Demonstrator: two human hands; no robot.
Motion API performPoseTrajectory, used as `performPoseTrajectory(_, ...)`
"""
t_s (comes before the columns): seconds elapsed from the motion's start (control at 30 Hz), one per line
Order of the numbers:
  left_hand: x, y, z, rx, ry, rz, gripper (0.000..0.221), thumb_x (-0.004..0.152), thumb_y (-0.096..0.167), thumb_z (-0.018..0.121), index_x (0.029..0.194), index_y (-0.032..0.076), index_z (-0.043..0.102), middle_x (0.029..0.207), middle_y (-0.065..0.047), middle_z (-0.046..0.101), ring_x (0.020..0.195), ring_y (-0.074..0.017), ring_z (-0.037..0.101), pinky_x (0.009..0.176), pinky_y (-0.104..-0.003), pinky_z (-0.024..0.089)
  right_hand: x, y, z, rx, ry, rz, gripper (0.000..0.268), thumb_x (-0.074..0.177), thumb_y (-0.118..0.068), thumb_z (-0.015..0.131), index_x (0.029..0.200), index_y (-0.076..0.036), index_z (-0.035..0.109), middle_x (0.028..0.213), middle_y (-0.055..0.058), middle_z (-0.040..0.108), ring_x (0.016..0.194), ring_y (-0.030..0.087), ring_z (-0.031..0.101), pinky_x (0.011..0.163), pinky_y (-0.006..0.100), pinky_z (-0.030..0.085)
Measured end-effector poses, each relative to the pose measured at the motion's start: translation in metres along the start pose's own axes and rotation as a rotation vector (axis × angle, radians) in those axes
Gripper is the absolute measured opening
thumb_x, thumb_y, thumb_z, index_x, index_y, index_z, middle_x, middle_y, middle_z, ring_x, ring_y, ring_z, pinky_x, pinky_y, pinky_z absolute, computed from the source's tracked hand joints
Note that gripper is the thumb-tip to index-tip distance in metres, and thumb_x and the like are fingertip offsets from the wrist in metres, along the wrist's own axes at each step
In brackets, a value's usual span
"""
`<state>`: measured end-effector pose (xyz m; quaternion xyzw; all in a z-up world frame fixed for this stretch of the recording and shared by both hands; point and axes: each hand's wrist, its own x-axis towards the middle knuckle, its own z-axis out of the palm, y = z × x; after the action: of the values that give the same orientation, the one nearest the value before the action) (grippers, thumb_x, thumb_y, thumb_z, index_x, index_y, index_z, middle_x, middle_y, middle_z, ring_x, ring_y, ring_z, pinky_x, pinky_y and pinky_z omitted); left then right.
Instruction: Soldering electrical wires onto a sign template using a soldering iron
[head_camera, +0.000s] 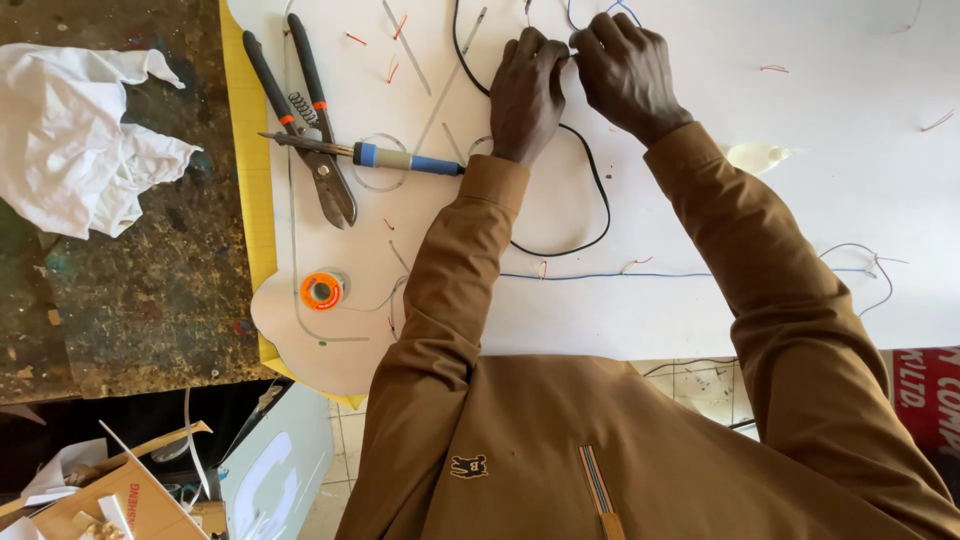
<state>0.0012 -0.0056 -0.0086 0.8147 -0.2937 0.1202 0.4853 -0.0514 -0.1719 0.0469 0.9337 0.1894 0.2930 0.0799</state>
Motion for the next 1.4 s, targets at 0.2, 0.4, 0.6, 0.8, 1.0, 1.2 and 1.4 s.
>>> performPoseTrajectory(0.2,0.000,-0.001,0.002,0.022,-0.007,-0.008,0.015,0.099,-0.003,0.069,0.102,0.010,0.075,0.102,-0.006,0.063,0.092,-0.0308,0.063,0.074,-0.046,0.057,-0.003,-0.004,-0.006,0.067,0.042,-0.027,0.026,0.124,-0.008,0.074,0.100,-0.013,0.067,0.088,0.000,0.058,0.071,0.018,0.049,0.055,0.032,0.034)
performPoseTrajectory(0.4,0.001,-0.001,0.001,0.025,0.010,0.022,0.015,0.101,-0.004,0.066,0.099,0.010,0.072,0.101,-0.007,0.062,0.089,-0.0304,0.061,0.075,-0.044,0.054,-0.007,-0.006,0.001,0.185,-0.089,0.113,0.011,0.118,-0.011,0.067,0.107,-0.012,0.069,0.094,0.003,0.061,0.071,0.023,0.059,0.044,0.041,0.028)
performPoseTrajectory(0.6,0.001,0.005,-0.007,0.007,-0.002,0.023,0.014,0.099,-0.007,0.068,0.097,0.007,0.072,0.100,-0.007,0.063,0.087,-0.0306,0.059,0.072,-0.045,0.053,-0.012,0.003,0.021,0.453,-0.308,0.345,0.023,0.120,-0.020,0.055,0.109,-0.005,0.068,0.093,0.015,0.073,0.062,0.039,0.062,0.051,0.053,0.044)
performPoseTrajectory(0.8,0.000,0.006,-0.008,0.037,0.011,0.051,0.015,0.097,-0.009,0.070,0.096,0.007,0.070,0.102,-0.007,0.061,0.087,-0.0291,0.057,0.071,-0.043,0.052,-0.007,-0.002,0.030,0.428,-0.428,0.593,0.026,0.108,-0.025,0.056,0.095,-0.007,0.071,0.081,0.023,0.074,0.067,0.056,0.062,0.055,0.063,0.042)
performPoseTrajectory(1.0,0.000,0.004,-0.007,-0.007,0.028,0.062,0.020,0.094,-0.012,0.071,0.101,0.006,0.074,0.103,-0.006,0.059,0.089,-0.0288,0.061,0.071,-0.042,0.056,-0.006,-0.012,-0.007,0.474,-0.179,0.492,0.015,0.116,-0.010,0.056,0.129,-0.011,0.063,0.078,-0.002,0.079,0.063,0.034,0.071,0.058,0.052,0.048)
performPoseTrajectory(1.2,0.001,0.001,-0.002,0.009,0.004,0.023,0.014,0.097,-0.004,0.069,0.098,0.010,0.072,0.103,-0.004,0.059,0.089,-0.0284,0.060,0.073,-0.043,0.055,-0.017,-0.019,-0.011,0.443,-0.090,0.329,0.022,0.105,-0.004,0.075,0.125,-0.009,0.069,0.105,0.004,0.079,0.083,0.026,0.073,0.062,0.043,0.049)
performPoseTrajectory(1.4,0.001,0.005,-0.008,0.018,-0.012,0.045,0.012,0.099,-0.004,0.069,0.099,0.007,0.073,0.103,-0.006,0.060,0.090,-0.0295,0.061,0.072,-0.043,0.056,-0.014,-0.021,-0.008,0.368,-0.068,0.297,0.012,0.107,-0.002,0.068,0.113,-0.009,0.075,0.099,0.005,0.069,0.070,0.025,0.063,0.049,0.040,0.041)
